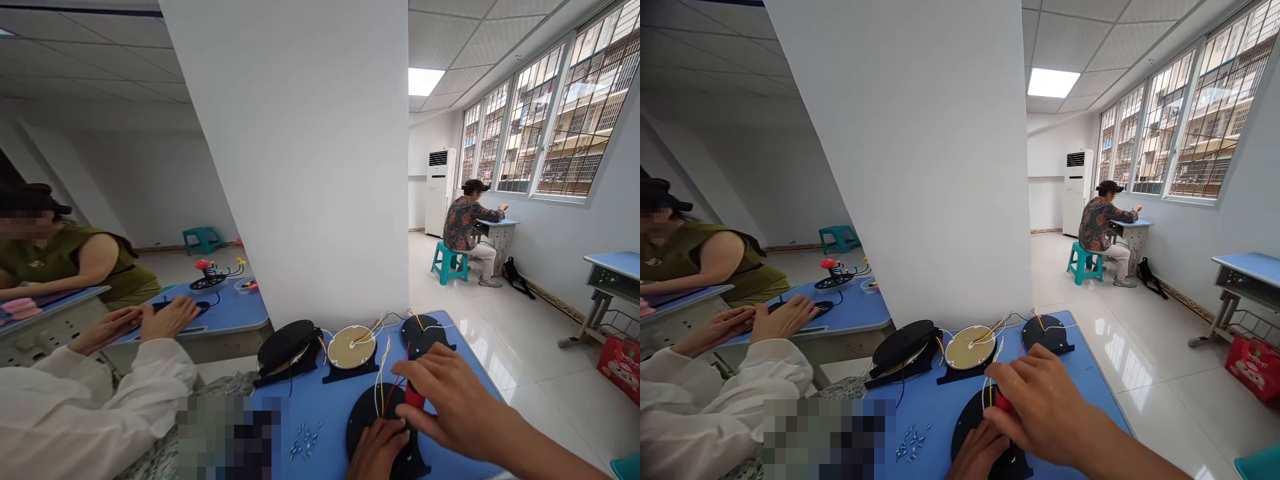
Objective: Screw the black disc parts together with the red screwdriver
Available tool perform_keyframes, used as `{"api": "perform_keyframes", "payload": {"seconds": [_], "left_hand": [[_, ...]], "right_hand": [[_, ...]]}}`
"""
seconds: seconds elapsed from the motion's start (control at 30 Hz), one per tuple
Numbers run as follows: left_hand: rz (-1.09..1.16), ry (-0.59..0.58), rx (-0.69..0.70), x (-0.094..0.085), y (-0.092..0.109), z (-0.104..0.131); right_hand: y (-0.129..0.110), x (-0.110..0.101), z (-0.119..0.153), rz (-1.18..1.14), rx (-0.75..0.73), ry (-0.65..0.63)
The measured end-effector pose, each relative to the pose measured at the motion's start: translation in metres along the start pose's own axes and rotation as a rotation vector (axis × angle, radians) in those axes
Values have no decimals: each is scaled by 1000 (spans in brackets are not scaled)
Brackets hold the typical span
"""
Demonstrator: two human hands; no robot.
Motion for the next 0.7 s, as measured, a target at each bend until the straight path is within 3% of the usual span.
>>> {"api": "perform_keyframes", "payload": {"seconds": [0.07, 0.2, 0.37, 0.47, 0.7], "left_hand": [[-16, 20, -30, -3, 0, 0], [-63, -78, -41, -2, -2, -1], [24, -64, -23, -3, -5, 0], [46, -90, -43, 3, -5, 0], [-8, -257, -93, -10, 6, -6]], "right_hand": [[0, 1, 0, 22, 7, 8], [-1, 5, 1, -78, 26, -88], [0, 1, -2, 58, 27, 30], [-1, 5, -3, -25, 40, -47], [-4, 5, -3, 71, 39, -44]]}}
Point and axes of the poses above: each hand's wrist, its own z-axis away from the middle knuckle, its own x-axis out of the palm, y = z × x, the point moved 6 cm from there along -z, towards the middle knuckle, and after that the axes turned 15 degrees about -z, right-handed, at the moved point
